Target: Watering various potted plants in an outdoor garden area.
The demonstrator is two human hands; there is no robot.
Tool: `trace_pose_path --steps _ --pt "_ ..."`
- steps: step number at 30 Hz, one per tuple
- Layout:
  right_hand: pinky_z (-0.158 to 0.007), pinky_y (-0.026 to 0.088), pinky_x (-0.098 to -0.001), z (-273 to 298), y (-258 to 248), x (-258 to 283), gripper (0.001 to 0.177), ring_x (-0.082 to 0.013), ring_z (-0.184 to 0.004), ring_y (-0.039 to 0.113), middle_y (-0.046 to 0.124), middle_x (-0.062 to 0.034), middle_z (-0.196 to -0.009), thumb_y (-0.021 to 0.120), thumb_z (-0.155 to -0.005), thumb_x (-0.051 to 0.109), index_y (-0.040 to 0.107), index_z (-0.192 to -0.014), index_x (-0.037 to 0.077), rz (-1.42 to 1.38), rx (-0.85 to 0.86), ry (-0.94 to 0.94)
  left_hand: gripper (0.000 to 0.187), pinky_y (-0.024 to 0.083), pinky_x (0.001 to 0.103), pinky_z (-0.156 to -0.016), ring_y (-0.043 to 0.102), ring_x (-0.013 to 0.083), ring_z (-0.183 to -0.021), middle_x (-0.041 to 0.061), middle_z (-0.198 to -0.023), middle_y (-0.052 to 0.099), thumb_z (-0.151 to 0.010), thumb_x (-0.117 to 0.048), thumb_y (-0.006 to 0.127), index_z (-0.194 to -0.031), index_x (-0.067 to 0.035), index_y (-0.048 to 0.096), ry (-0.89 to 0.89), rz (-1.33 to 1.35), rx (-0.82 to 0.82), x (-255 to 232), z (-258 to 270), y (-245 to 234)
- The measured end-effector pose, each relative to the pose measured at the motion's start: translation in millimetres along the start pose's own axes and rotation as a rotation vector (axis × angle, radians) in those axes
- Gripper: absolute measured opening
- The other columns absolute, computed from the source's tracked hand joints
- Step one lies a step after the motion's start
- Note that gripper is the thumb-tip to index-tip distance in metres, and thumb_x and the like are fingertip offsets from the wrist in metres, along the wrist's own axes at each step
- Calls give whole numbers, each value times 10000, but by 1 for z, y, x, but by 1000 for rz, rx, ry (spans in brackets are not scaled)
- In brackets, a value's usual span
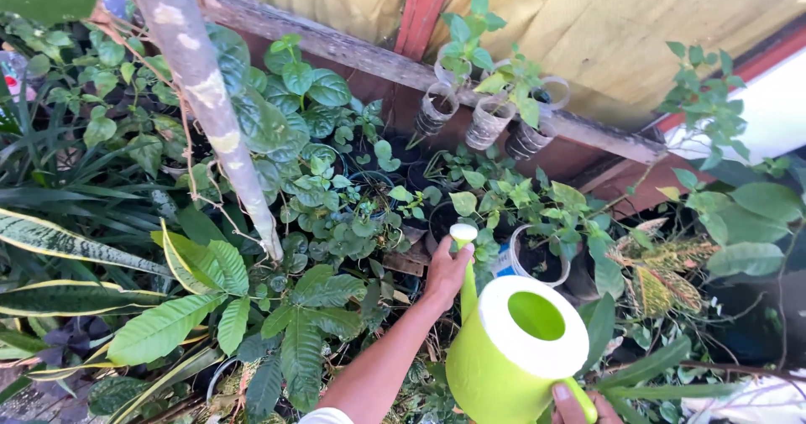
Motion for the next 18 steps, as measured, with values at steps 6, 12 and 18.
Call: trace_pose_path --steps 6,12,18 --pt "-424 378 -300 12 -18 -3 281 -170 -439 508 615 -133 -563 791 -849 212 706 -829 -56 -2 -32 28 471 533 316 -703 684 147 -793 60 -935 742 -931 -269 685 -1371 -134 585 -5 -108 -4 7 20 15" --pt "-427 376 -303 18 -32 4 270 -172 -443 507 613 -129 -572 790 -844 208 718 -857 -53 17 -50 52 509 547 348 -743 694 172 -834 75 -977 738 -912 -266 704 -1382 -115 580 -53 -23 26 22 13 28" --pt "-431 374 -306 15 -30 20 264 -173 -446 505 611 -126 -581 789 -839 204 731 -885 -50 36 -40 66 522 564 365 -755 698 182 -875 99 -1057 733 -934 -287 695 -1404 -104 562 -81 -44 19 24 -5 29"
Point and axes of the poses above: each hand's wrist, its own z-axis away from the middle knuckle, its own y-axis out of the palm, x = y × z, the point moved 1 cm from there along -z, towards the middle knuckle
